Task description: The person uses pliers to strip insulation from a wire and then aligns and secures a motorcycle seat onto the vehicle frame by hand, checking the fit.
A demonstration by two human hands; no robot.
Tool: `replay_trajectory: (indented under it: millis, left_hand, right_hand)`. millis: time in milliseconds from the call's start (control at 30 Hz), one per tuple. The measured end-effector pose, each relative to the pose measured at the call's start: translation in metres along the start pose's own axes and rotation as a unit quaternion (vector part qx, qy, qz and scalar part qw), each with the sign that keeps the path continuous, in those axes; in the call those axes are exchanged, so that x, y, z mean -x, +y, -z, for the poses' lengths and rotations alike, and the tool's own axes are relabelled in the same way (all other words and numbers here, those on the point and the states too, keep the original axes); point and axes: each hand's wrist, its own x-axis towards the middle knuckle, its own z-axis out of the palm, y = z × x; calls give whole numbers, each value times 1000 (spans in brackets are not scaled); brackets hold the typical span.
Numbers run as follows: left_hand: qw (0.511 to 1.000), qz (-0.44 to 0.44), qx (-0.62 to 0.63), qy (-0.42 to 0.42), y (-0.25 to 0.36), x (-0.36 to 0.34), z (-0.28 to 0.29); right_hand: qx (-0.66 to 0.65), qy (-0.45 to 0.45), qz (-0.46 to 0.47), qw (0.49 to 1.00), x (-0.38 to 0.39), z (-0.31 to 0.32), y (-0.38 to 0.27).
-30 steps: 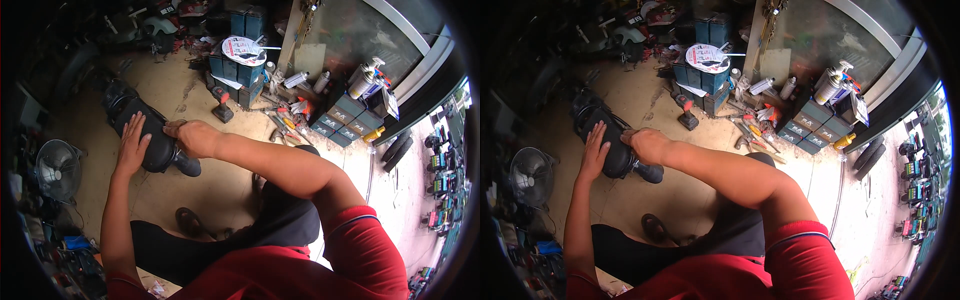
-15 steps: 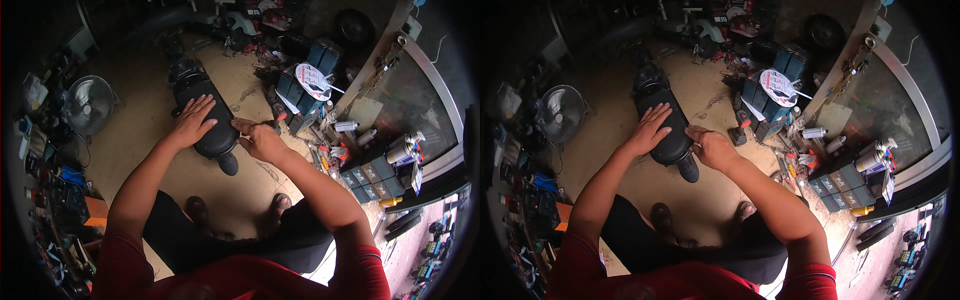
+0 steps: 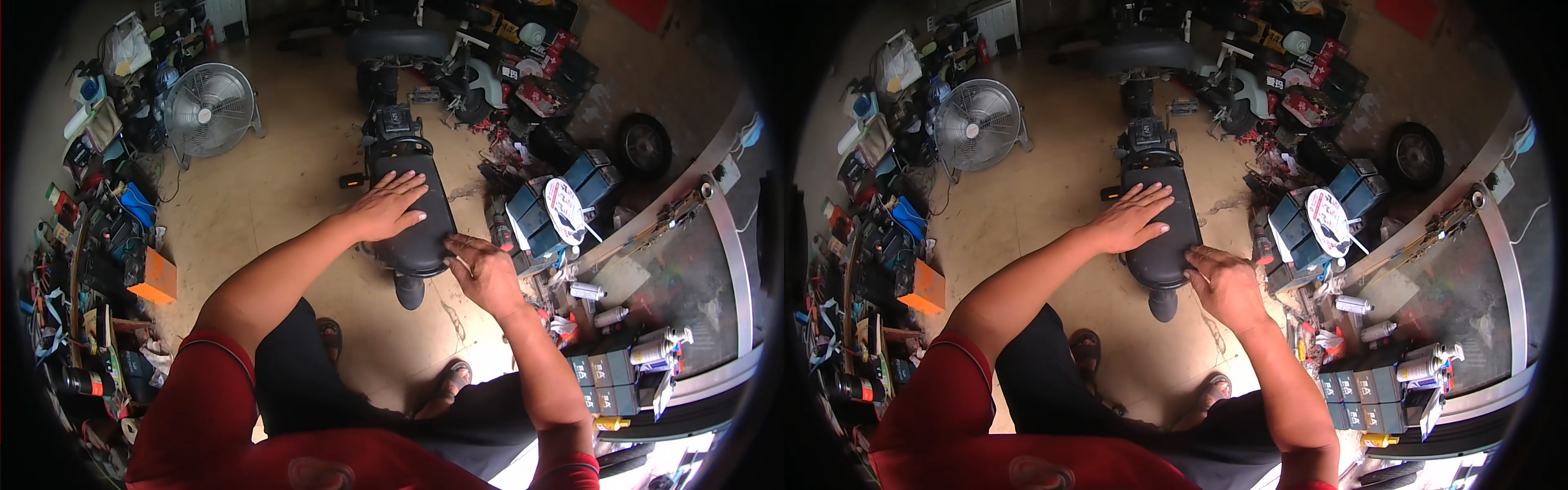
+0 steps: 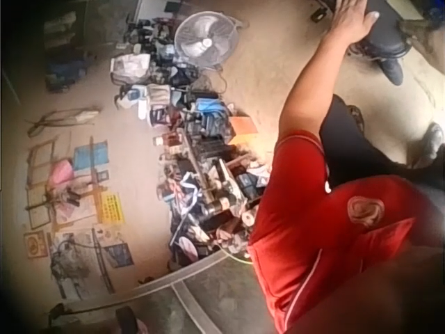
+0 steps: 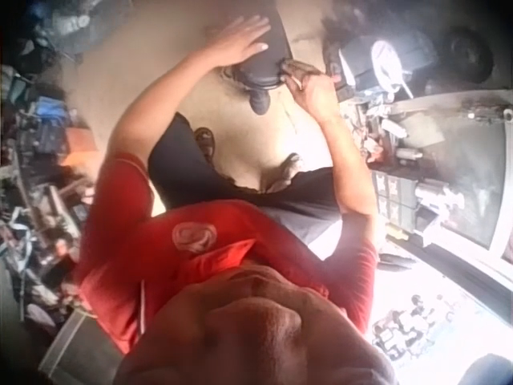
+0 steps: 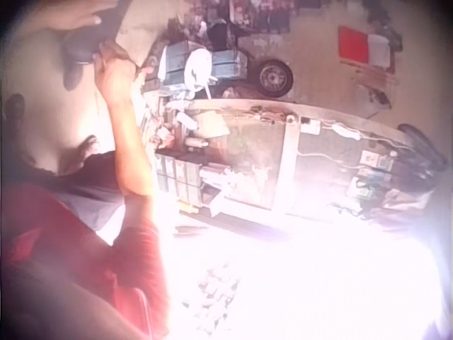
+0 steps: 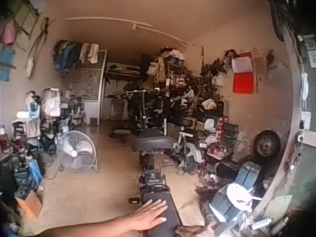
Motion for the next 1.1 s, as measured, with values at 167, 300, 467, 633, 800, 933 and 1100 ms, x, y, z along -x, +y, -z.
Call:
replay_trajectory:
  millis: [167, 300, 467, 633, 800, 933, 1100]
  left_hand:
    - [1000, 7, -12, -3, 0, -2, 0]
    - [1000, 7, -9, 0, 3, -4, 0]
    - [1000, 6, -5, 5, 0, -2, 1]
    - [1000, 6, -15, 4, 2, -4, 1]
    - [1000, 7, -22, -4, 2, -5, 1]
    - [1000, 1, -22, -4, 1, -6, -1]
    - [1000, 1, -23, 10, 0, -4, 1]
  right_hand:
    - [-18, 30, -29, 999, -3, -2, -2]
    - [-34, 52, -54, 997, -2, -4, -1]
    - [-65, 33, -64, 995, -2, -5, 4]
    - [-66, 39, -66, 995, 0, -8, 6]
    - [-64, 35, -65, 995, 1, -6, 4]
    - [-67, 43, -66, 995, 3, -5, 4]
    - [-57, 35, -48, 997, 2, -6, 5]
